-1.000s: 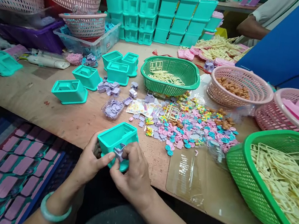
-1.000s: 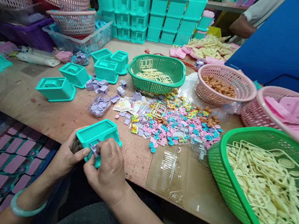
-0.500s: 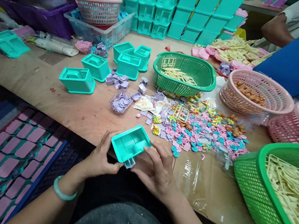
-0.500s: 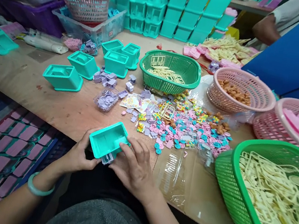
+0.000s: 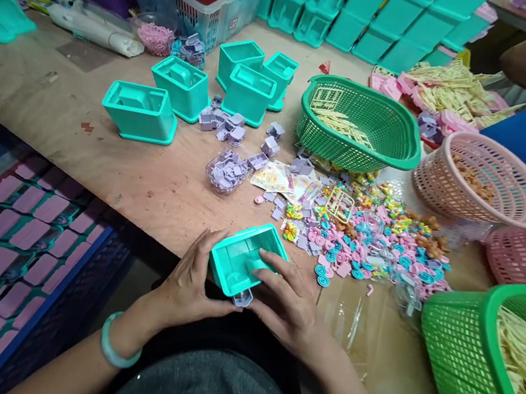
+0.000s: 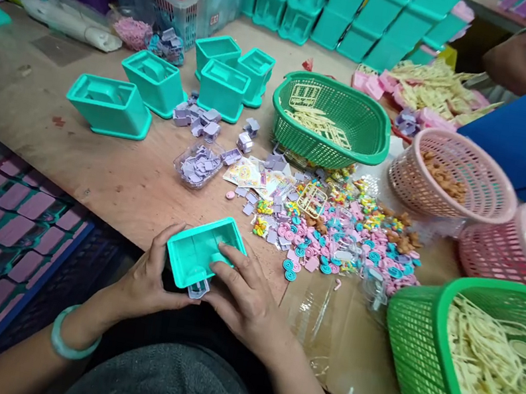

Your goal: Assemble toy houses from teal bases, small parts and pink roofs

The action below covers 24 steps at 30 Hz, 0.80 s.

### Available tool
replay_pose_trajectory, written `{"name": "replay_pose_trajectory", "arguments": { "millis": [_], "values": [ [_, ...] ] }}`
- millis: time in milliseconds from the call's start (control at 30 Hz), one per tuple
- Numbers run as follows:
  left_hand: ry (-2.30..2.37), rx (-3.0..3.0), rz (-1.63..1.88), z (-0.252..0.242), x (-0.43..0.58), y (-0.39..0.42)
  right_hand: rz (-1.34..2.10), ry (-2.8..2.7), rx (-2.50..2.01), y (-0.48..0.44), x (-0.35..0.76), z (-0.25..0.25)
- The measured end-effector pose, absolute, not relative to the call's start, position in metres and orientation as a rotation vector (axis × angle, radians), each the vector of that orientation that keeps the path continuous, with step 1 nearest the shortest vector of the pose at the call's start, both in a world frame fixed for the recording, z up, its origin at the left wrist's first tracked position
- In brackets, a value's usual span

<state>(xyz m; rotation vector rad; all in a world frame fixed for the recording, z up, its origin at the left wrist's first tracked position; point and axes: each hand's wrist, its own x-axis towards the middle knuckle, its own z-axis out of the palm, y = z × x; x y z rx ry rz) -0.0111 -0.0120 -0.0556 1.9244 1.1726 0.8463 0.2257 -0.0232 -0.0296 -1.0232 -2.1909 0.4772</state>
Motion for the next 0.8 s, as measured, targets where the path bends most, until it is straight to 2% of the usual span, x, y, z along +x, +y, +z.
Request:
{"name": "replay_pose_trajectory", "arguments": {
  "millis": [200,333,500,800],
  "values": [
    [1.018,1.936,0.774,-0.047,-0.021,-0.002,0.380,-2.218,-1.077,-0.030,0.225,-0.037],
    [1.029,1.923,0.817,-0.048,-0.021,-0.002,0.182,-1.956,-1.246,-0.050,0.211,-0.036],
    [1.036,1.971,0.890,-0.050,-0.018,-0.002,0.528,-1.894,-1.235,-0.060,0.188,-0.030],
    [1.040,2.043,0.917,-0.049,-0.019,0.000,0.500,-1.838,-1.261,-0.065,0.184,-0.035]
  ]
}}
